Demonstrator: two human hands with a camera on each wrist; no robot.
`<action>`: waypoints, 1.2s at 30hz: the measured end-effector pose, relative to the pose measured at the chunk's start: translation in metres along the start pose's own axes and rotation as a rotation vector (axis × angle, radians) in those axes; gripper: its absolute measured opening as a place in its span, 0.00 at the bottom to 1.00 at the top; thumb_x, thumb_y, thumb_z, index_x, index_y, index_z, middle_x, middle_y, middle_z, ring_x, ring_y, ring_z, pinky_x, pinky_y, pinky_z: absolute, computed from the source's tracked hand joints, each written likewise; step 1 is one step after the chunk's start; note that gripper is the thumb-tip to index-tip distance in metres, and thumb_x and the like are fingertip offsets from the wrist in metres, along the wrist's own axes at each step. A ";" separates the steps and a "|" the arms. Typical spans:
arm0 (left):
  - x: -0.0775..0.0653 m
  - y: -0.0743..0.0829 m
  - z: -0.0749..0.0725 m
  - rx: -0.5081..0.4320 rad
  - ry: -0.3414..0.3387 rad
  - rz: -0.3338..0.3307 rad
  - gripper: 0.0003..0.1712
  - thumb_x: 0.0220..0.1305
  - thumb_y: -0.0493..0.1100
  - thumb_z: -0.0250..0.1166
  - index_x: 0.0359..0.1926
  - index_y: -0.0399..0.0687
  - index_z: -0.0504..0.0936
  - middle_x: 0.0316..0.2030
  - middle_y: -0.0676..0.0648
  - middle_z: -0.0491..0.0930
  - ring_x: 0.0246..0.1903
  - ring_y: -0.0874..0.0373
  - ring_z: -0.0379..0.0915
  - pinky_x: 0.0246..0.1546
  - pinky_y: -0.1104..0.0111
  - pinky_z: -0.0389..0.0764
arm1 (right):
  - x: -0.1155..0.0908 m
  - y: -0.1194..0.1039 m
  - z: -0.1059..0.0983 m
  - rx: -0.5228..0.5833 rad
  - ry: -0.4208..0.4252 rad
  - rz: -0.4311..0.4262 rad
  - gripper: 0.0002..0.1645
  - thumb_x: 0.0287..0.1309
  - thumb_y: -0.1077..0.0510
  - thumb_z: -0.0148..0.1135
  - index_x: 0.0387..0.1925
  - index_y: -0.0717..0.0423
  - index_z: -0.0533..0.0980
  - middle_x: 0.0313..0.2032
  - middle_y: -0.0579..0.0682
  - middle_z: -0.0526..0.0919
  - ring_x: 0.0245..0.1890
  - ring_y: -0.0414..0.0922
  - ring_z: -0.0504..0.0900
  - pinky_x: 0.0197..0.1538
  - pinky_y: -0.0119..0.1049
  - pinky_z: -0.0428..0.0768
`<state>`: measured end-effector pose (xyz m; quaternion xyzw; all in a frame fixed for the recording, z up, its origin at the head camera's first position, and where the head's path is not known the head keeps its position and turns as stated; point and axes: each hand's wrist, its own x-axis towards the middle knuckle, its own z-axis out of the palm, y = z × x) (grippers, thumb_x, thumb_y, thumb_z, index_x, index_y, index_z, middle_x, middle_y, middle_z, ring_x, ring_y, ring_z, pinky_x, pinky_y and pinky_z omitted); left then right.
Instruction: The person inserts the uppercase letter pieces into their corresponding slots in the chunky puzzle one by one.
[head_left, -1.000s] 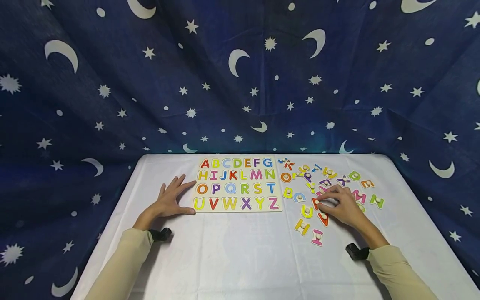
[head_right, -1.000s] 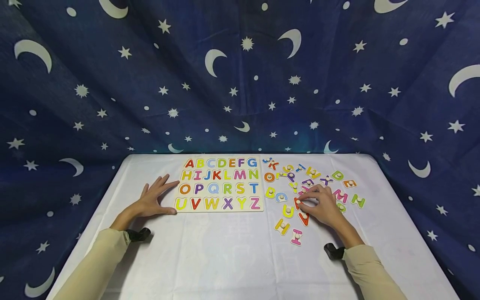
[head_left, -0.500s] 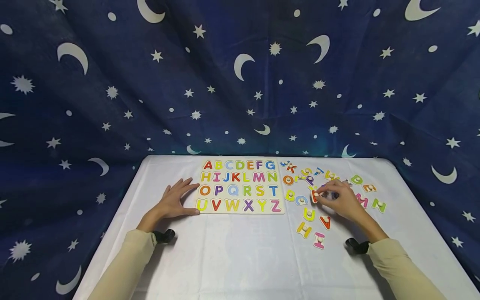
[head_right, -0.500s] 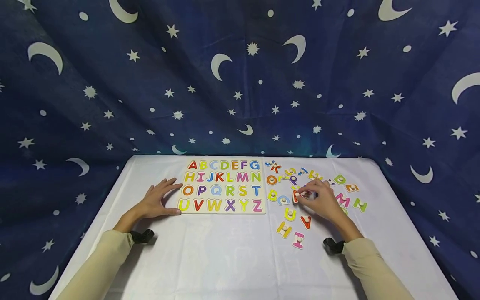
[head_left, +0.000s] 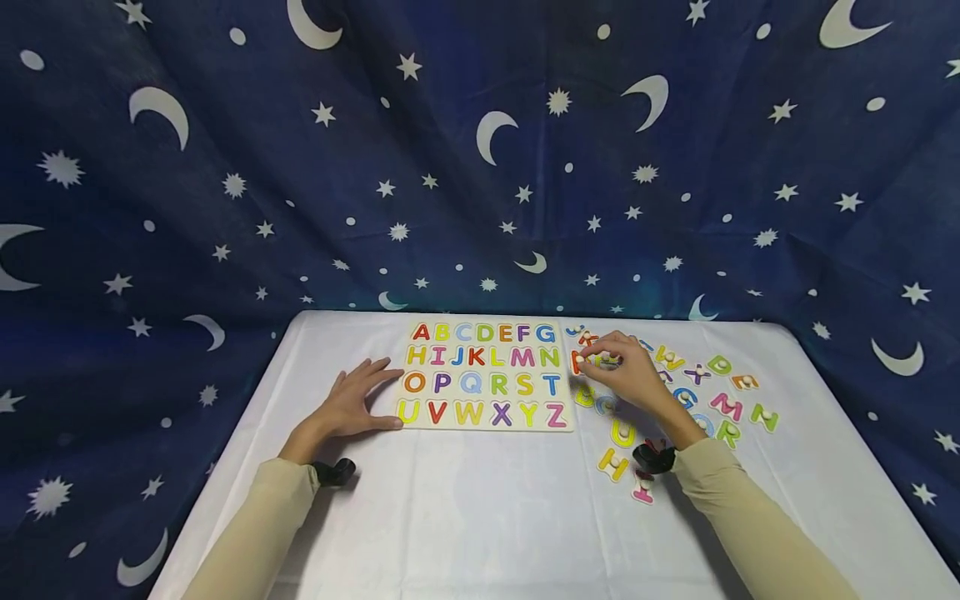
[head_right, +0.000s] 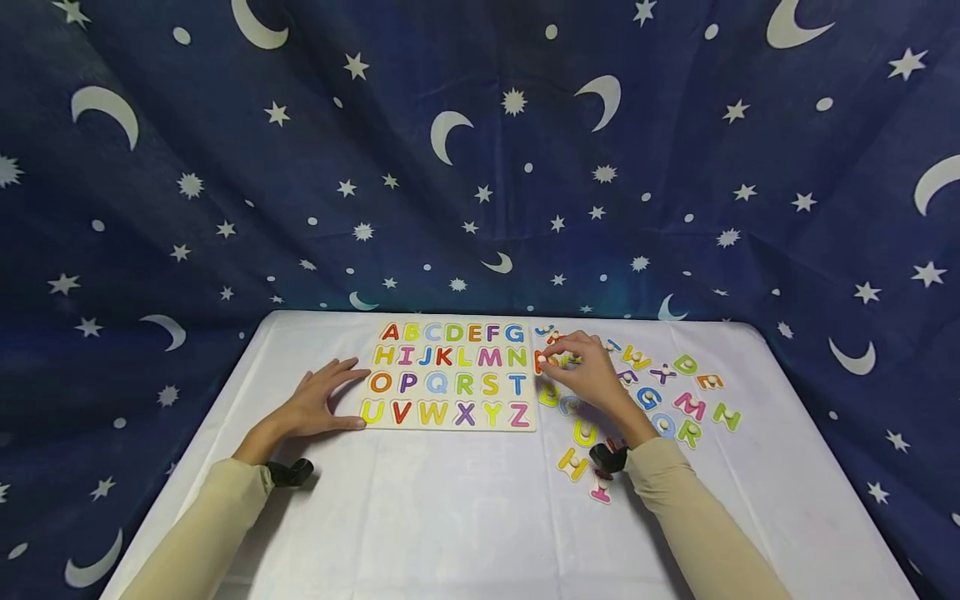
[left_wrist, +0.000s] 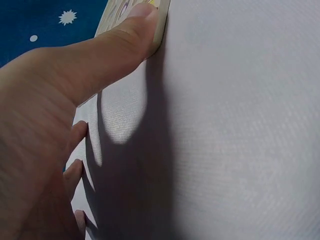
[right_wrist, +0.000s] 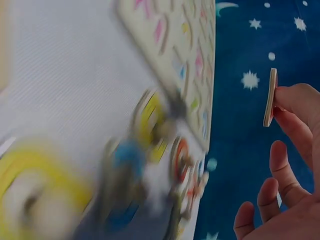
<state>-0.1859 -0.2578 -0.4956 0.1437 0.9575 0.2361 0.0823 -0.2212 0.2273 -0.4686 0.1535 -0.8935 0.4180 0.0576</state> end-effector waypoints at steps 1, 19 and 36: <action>0.000 0.001 -0.001 0.002 0.000 -0.001 0.54 0.47 0.62 0.81 0.74 0.55 0.70 0.78 0.38 0.56 0.78 0.33 0.41 0.73 0.31 0.36 | 0.006 -0.004 0.004 0.006 -0.002 0.000 0.11 0.58 0.55 0.77 0.42 0.53 0.88 0.44 0.52 0.82 0.50 0.54 0.73 0.52 0.54 0.73; 0.000 -0.005 0.002 -0.011 0.005 0.002 0.53 0.46 0.64 0.81 0.73 0.56 0.73 0.78 0.40 0.58 0.78 0.34 0.42 0.73 0.31 0.36 | 0.089 -0.075 0.097 0.094 -0.060 -0.083 0.11 0.57 0.52 0.77 0.41 0.50 0.89 0.40 0.54 0.83 0.44 0.59 0.75 0.45 0.45 0.73; 0.000 -0.009 0.005 -0.029 0.030 0.038 0.52 0.46 0.65 0.81 0.72 0.56 0.74 0.77 0.40 0.59 0.78 0.34 0.43 0.72 0.28 0.36 | 0.134 -0.106 0.172 0.036 -0.043 0.013 0.08 0.58 0.53 0.77 0.38 0.51 0.89 0.35 0.46 0.79 0.43 0.48 0.73 0.50 0.44 0.73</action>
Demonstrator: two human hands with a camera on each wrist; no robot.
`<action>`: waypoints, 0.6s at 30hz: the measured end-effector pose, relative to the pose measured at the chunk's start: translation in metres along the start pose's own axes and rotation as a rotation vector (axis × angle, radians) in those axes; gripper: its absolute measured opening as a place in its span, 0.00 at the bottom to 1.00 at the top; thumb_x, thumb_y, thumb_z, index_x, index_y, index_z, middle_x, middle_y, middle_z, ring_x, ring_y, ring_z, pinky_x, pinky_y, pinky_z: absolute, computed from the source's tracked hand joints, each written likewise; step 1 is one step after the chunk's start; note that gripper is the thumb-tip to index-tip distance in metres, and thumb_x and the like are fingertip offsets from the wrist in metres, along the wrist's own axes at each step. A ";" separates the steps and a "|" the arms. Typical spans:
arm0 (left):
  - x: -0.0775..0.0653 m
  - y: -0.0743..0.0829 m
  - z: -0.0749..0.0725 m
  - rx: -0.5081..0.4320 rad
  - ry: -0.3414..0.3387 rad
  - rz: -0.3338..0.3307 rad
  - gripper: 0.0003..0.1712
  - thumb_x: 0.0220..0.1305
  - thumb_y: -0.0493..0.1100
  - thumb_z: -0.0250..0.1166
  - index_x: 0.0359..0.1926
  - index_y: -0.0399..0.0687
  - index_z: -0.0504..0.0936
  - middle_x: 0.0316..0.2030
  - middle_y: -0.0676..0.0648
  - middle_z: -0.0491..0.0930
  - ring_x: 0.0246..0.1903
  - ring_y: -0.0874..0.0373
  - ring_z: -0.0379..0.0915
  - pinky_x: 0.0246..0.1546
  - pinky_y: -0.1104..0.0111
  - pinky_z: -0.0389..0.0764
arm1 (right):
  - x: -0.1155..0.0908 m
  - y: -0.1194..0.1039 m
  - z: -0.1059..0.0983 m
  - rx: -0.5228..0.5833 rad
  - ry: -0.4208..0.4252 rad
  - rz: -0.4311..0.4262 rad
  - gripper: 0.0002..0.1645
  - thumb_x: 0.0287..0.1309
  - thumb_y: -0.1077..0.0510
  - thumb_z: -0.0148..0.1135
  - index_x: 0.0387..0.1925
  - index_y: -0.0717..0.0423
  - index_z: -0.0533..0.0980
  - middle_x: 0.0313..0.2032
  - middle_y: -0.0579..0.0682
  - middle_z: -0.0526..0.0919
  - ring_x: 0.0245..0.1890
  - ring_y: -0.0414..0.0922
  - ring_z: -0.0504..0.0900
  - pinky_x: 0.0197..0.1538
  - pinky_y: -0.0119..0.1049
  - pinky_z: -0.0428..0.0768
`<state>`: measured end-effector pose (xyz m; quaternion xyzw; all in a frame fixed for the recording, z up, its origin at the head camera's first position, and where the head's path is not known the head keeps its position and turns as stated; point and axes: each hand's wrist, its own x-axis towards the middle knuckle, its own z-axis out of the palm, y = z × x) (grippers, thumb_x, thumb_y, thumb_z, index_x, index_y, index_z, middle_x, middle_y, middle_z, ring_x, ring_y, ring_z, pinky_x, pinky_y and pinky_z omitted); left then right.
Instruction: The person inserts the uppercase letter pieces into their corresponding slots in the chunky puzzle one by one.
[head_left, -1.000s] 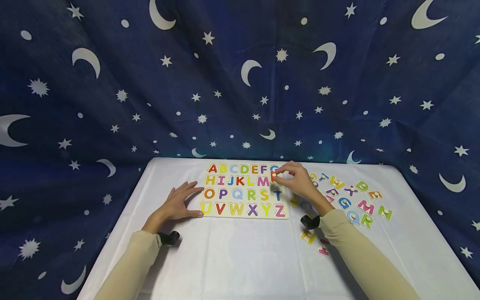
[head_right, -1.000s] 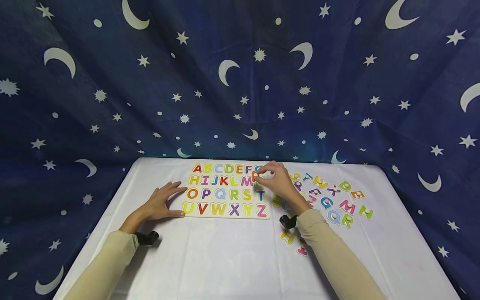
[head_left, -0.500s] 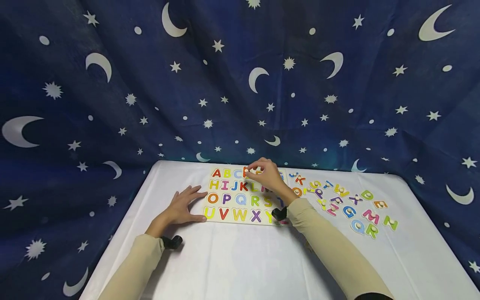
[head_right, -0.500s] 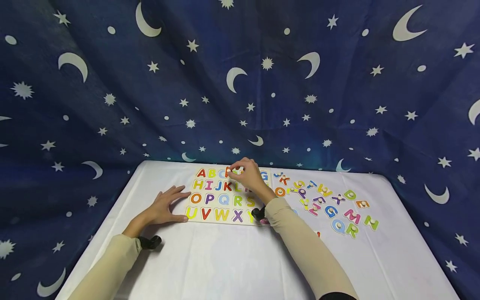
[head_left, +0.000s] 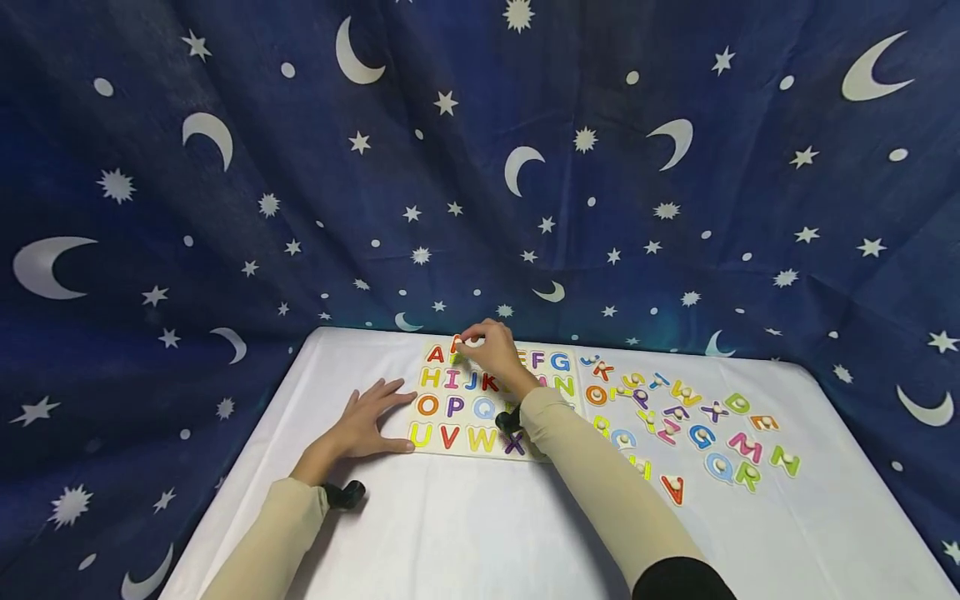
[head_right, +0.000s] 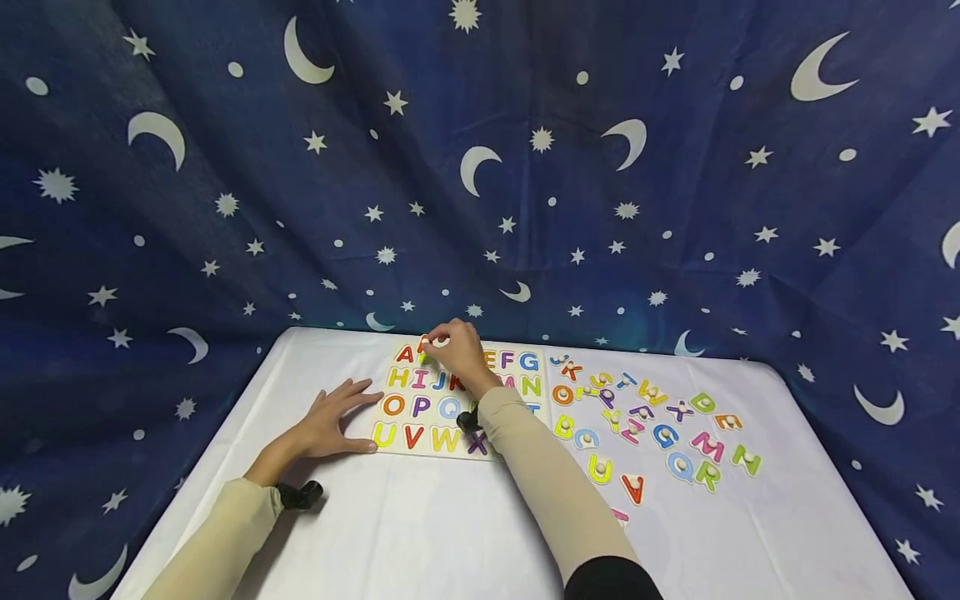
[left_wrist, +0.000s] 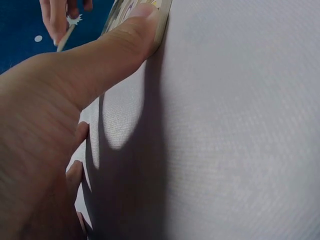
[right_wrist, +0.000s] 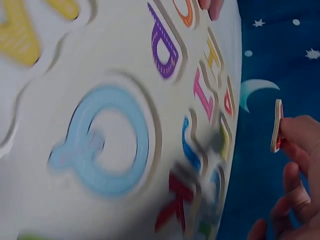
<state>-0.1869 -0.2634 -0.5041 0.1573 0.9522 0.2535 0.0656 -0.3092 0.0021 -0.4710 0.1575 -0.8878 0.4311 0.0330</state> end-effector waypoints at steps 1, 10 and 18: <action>-0.001 0.000 0.000 0.000 -0.002 -0.002 0.52 0.46 0.65 0.81 0.72 0.56 0.74 0.77 0.40 0.59 0.78 0.34 0.43 0.72 0.29 0.36 | 0.001 -0.001 0.005 -0.012 -0.002 0.005 0.08 0.58 0.52 0.76 0.38 0.50 0.89 0.35 0.46 0.79 0.43 0.48 0.73 0.49 0.44 0.73; -0.003 0.000 -0.003 -0.003 -0.002 -0.008 0.52 0.47 0.65 0.81 0.72 0.56 0.74 0.77 0.40 0.59 0.78 0.34 0.43 0.72 0.29 0.36 | 0.012 -0.011 0.041 -0.106 0.009 0.100 0.07 0.59 0.47 0.75 0.35 0.44 0.90 0.35 0.44 0.79 0.44 0.47 0.74 0.51 0.46 0.71; -0.004 0.000 -0.003 -0.008 -0.010 -0.012 0.52 0.47 0.65 0.80 0.72 0.57 0.74 0.78 0.40 0.59 0.79 0.35 0.42 0.72 0.29 0.35 | 0.014 -0.017 0.056 -0.174 0.033 0.108 0.07 0.58 0.46 0.76 0.30 0.43 0.89 0.32 0.44 0.77 0.41 0.48 0.73 0.51 0.48 0.70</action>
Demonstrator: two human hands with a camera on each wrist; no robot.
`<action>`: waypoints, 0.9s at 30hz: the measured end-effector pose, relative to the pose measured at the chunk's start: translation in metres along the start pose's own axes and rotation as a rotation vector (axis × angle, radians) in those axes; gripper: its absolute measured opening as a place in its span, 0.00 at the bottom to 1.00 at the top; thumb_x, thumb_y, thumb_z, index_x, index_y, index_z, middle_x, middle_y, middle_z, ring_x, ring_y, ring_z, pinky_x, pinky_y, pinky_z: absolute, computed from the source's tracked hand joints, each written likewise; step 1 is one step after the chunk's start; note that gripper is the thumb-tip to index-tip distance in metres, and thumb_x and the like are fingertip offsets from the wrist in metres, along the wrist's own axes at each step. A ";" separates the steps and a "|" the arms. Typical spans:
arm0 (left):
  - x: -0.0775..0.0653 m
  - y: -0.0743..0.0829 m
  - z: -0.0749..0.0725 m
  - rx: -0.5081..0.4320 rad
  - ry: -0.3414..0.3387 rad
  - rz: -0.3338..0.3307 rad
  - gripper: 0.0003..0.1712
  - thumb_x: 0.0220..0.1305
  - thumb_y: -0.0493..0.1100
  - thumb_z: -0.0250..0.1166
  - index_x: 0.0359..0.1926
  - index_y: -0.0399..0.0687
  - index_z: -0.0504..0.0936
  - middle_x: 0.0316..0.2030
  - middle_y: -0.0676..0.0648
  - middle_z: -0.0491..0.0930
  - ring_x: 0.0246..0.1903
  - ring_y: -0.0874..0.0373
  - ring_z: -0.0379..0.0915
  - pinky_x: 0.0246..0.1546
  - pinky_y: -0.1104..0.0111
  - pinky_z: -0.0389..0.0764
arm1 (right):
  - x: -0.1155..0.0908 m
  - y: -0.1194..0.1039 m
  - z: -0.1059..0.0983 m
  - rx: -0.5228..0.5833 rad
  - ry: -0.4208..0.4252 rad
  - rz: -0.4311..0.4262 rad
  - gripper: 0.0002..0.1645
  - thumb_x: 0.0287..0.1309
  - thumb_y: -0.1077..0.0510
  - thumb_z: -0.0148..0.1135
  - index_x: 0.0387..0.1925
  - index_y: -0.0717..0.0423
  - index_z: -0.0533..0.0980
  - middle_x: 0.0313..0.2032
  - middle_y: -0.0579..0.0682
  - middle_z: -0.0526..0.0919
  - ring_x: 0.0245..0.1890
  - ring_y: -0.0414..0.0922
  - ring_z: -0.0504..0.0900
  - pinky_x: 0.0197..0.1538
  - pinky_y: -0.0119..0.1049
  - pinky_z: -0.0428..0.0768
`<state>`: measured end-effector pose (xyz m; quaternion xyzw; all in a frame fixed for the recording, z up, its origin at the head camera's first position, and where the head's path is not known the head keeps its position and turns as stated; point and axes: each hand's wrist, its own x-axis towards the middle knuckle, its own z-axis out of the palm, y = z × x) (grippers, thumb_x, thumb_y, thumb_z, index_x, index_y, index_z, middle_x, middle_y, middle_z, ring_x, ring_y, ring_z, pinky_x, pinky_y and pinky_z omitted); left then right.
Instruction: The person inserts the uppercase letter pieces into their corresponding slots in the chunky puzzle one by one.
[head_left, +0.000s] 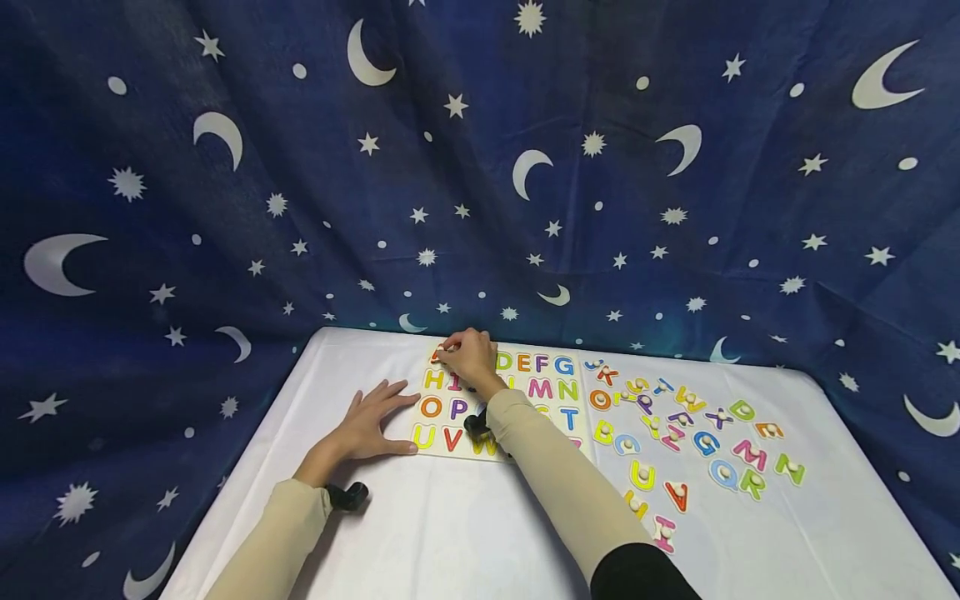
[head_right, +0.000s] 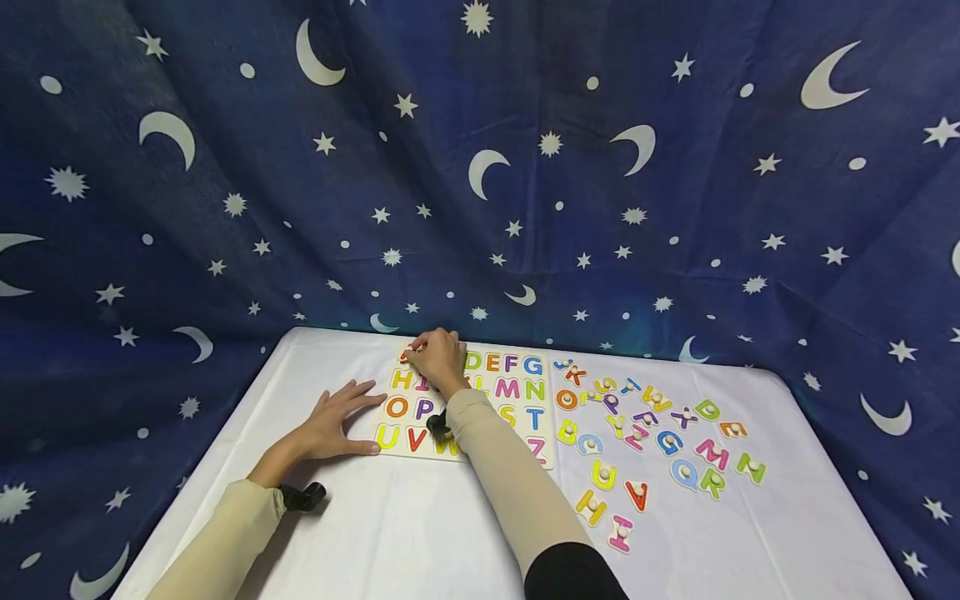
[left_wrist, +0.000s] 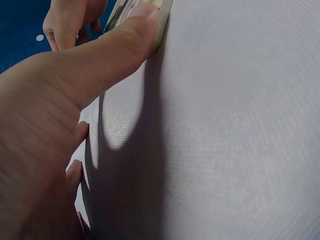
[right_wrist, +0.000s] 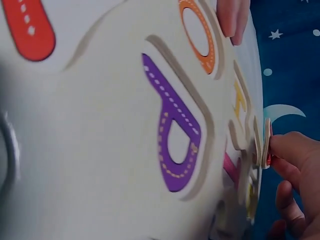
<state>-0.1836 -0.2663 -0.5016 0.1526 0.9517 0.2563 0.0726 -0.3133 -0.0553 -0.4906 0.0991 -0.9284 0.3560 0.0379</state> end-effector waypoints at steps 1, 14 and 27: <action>0.000 0.000 0.000 -0.001 0.001 0.001 0.52 0.47 0.65 0.80 0.72 0.57 0.74 0.78 0.40 0.59 0.79 0.35 0.42 0.72 0.30 0.35 | 0.000 0.000 0.001 -0.013 0.004 0.002 0.07 0.58 0.46 0.75 0.30 0.43 0.89 0.32 0.44 0.78 0.42 0.48 0.74 0.51 0.49 0.70; -0.001 0.004 -0.001 -0.008 0.002 -0.009 0.52 0.47 0.65 0.81 0.72 0.56 0.74 0.78 0.40 0.59 0.79 0.36 0.42 0.73 0.30 0.35 | -0.001 0.000 0.016 -0.050 0.016 0.049 0.08 0.58 0.46 0.75 0.34 0.44 0.89 0.33 0.44 0.81 0.45 0.48 0.75 0.53 0.49 0.70; 0.000 0.002 0.001 -0.002 0.004 -0.010 0.52 0.47 0.65 0.81 0.72 0.57 0.74 0.78 0.41 0.59 0.79 0.36 0.42 0.73 0.31 0.35 | -0.004 0.000 0.012 -0.047 0.003 0.011 0.09 0.59 0.47 0.75 0.38 0.45 0.88 0.32 0.44 0.81 0.42 0.48 0.74 0.51 0.49 0.69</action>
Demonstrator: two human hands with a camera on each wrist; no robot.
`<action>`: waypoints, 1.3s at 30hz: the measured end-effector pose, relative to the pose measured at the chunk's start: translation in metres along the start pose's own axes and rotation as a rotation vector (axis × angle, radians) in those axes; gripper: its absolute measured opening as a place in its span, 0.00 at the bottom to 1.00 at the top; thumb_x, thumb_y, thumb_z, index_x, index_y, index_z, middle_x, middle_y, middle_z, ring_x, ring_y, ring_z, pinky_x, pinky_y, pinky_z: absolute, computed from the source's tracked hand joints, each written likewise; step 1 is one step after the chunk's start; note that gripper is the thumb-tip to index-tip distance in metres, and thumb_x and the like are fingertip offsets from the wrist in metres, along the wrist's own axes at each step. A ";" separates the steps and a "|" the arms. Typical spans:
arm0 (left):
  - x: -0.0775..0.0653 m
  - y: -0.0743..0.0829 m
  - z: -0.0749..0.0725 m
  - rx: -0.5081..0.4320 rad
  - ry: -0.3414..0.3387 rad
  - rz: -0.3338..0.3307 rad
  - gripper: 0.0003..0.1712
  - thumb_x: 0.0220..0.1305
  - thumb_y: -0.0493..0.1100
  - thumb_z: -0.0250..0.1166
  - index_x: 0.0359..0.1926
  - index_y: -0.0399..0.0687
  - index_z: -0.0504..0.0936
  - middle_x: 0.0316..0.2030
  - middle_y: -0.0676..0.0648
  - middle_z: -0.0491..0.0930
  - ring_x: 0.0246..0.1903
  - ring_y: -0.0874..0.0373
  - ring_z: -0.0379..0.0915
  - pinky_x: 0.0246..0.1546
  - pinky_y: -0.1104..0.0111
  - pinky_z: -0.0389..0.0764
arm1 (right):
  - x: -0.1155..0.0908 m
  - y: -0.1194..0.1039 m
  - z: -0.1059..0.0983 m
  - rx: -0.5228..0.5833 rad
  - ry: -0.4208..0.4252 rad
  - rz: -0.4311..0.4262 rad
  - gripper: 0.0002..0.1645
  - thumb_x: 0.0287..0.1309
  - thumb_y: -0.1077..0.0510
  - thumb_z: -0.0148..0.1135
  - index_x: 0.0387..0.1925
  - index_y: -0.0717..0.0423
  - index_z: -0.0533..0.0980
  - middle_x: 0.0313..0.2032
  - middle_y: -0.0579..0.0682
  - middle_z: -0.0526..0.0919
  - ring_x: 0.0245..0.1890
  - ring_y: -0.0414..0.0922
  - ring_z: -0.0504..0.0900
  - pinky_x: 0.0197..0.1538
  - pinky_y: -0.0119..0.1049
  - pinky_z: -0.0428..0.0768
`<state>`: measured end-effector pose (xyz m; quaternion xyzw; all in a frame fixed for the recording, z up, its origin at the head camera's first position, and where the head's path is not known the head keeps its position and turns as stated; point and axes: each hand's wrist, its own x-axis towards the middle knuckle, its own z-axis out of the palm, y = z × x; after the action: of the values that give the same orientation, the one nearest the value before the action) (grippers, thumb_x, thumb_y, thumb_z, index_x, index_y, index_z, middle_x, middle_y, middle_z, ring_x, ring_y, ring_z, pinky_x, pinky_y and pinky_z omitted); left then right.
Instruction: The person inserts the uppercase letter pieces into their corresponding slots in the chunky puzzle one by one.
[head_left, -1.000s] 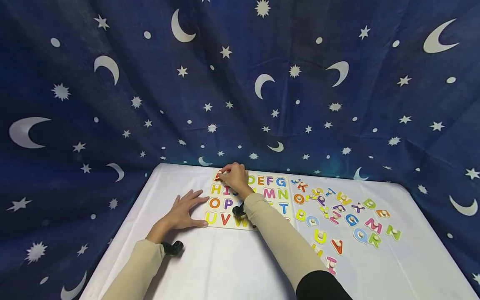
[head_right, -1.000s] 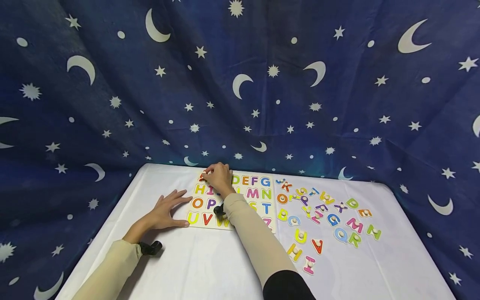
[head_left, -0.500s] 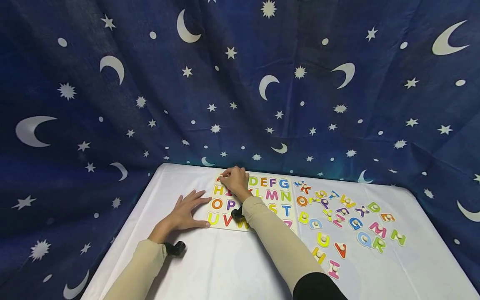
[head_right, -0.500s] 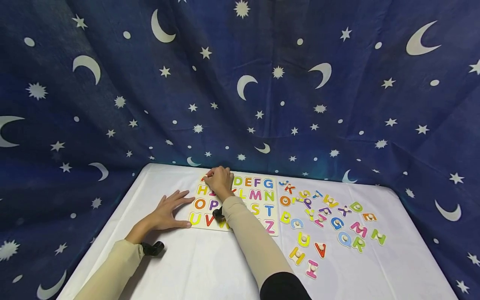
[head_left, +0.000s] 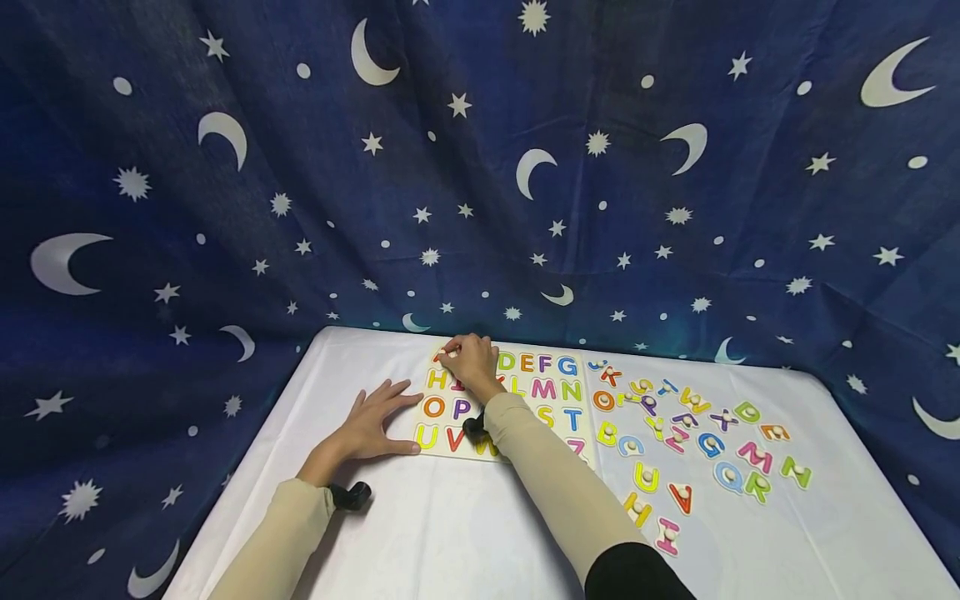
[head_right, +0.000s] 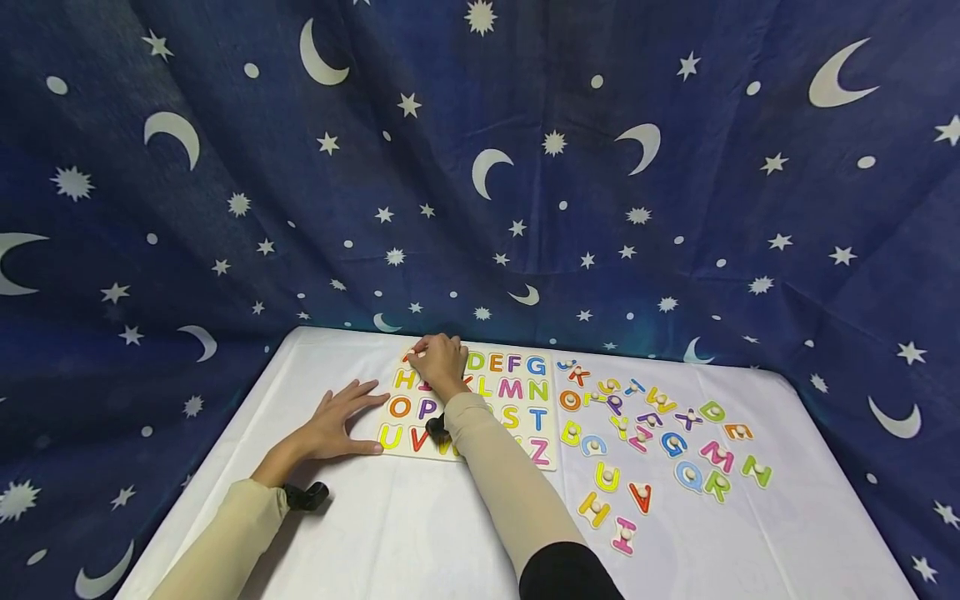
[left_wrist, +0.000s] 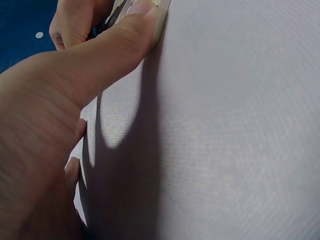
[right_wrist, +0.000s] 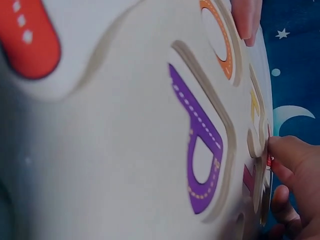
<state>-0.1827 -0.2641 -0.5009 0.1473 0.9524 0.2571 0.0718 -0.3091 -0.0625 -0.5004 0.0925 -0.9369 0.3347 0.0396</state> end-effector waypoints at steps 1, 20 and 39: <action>0.001 0.000 0.000 -0.002 0.001 0.002 0.52 0.47 0.65 0.81 0.72 0.57 0.74 0.78 0.41 0.59 0.79 0.36 0.41 0.73 0.31 0.34 | 0.000 0.001 -0.001 0.009 0.001 -0.004 0.09 0.59 0.47 0.75 0.38 0.45 0.88 0.32 0.44 0.81 0.42 0.48 0.74 0.51 0.49 0.69; 0.002 -0.007 0.004 -0.005 0.006 0.028 0.52 0.48 0.65 0.80 0.73 0.57 0.73 0.78 0.39 0.58 0.78 0.33 0.40 0.72 0.30 0.32 | -0.012 0.040 -0.063 0.136 -0.161 -0.261 0.15 0.60 0.52 0.75 0.48 0.52 0.87 0.35 0.48 0.81 0.36 0.46 0.73 0.44 0.42 0.73; 0.000 -0.006 0.006 0.011 0.012 0.029 0.54 0.49 0.67 0.78 0.75 0.57 0.69 0.79 0.40 0.55 0.79 0.33 0.39 0.72 0.31 0.30 | -0.063 0.103 -0.190 0.117 -0.158 -0.367 0.15 0.60 0.53 0.75 0.48 0.50 0.87 0.39 0.54 0.86 0.39 0.54 0.78 0.42 0.45 0.74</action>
<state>-0.1833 -0.2660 -0.5095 0.1601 0.9519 0.2539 0.0614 -0.2657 0.1457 -0.4259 0.2895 -0.8835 0.3676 0.0209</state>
